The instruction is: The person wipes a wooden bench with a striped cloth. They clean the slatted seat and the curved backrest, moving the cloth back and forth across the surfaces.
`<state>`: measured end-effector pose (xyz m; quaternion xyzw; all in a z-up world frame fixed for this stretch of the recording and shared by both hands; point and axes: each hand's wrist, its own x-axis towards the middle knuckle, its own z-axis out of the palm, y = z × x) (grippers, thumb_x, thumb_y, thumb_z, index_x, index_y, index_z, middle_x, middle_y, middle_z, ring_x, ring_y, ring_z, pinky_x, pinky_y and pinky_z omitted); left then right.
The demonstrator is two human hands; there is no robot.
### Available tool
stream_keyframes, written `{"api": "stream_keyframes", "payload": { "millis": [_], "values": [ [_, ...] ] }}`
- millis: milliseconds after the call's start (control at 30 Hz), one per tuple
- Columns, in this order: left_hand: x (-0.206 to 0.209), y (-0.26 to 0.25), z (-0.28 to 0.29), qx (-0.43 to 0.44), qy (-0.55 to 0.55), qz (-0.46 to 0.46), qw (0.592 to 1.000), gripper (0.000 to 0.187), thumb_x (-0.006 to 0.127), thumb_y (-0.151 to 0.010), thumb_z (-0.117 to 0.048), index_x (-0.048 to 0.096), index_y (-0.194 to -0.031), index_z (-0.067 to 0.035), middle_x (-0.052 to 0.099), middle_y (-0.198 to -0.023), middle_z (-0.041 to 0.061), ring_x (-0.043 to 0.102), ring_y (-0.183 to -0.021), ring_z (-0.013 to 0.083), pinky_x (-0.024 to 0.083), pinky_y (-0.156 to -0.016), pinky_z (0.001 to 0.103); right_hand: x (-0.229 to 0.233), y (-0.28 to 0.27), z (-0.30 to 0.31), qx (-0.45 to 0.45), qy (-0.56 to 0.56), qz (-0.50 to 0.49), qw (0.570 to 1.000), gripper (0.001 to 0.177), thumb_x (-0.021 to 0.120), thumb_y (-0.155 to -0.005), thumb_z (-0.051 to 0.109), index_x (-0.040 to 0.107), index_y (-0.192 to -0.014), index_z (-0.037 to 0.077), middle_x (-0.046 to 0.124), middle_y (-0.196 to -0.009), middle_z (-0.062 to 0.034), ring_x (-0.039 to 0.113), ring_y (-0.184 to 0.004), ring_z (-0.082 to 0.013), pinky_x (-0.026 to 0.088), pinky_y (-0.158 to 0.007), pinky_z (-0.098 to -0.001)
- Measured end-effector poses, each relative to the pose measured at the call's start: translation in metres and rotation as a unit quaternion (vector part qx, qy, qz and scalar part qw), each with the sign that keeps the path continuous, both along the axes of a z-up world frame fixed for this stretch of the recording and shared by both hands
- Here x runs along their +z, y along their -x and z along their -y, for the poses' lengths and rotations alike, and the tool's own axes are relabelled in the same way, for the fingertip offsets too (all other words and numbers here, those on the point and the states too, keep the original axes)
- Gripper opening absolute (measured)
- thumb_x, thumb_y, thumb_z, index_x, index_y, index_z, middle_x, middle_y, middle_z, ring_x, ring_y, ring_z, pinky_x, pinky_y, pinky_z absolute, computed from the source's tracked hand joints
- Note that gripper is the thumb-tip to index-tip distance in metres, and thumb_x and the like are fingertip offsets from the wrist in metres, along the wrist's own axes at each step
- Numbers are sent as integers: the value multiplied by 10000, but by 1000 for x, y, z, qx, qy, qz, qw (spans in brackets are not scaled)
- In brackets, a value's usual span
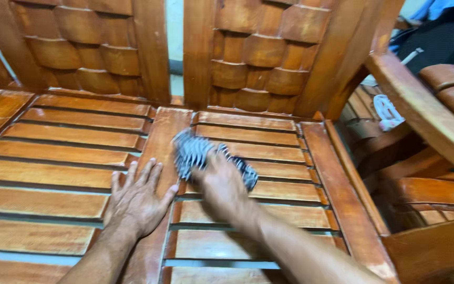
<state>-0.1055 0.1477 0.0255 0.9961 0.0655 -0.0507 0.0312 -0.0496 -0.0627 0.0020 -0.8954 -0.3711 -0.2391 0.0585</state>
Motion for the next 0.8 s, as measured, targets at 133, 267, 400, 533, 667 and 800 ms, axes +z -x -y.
{"api": "stream_keyframes", "payload": {
  "millis": [133,267,400,533,667,800],
  "values": [
    [0,-2,-2,7,-10,-38,999,818,244,-925,-712,121,-1600,-268,62,-1683,-64,17,-1543,230,-12,-1231,537,12,-3,56,10,-10,92,996,303,721,-660,76,776,-956,112,644,-1210,-252,561,-1199,-453,469,-1008,-569],
    [0,-4,1,13,-13,-66,998,813,226,-928,-720,113,-1610,-293,35,-1696,-80,-4,-1558,216,-27,-1247,535,46,-43,183,-352,199,-58,913,179,732,-721,131,785,-883,77,640,-1159,-204,562,-1136,-357,481,-979,-518],
    [5,-2,0,18,-18,-76,997,809,205,-925,-725,95,-1610,-310,15,-1697,-98,-18,-1559,205,-32,-1256,516,33,-69,254,-459,142,-107,870,310,689,-851,215,739,-1135,102,628,-1239,-181,555,-1184,-351,499,-988,-492],
    [10,-3,6,23,-21,-102,994,811,199,-931,-725,78,-1616,-309,3,-1700,-87,-31,-1562,207,-38,-1260,503,7,-88,269,-396,61,-114,909,282,589,-981,226,707,-1186,73,654,-1289,-168,592,-1191,-335,496,-1115,-468],
    [12,-2,3,23,-21,-99,995,813,210,-931,-719,85,-1617,-300,6,-1700,-81,-29,-1561,208,-39,-1257,514,-15,-100,280,-323,-73,-157,930,496,565,-931,187,574,-1417,85,490,-1518,-176,489,-1288,-411,397,-1087,-528],
    [12,-3,5,21,-16,-94,995,814,219,-928,-720,95,-1612,-297,11,-1696,-76,-32,-1560,222,-36,-1254,514,-42,-119,308,-293,-21,-115,949,594,622,-881,218,563,-1464,123,450,-1489,-196,457,-1321,-377,383,-1106,-506]
  ]
}}
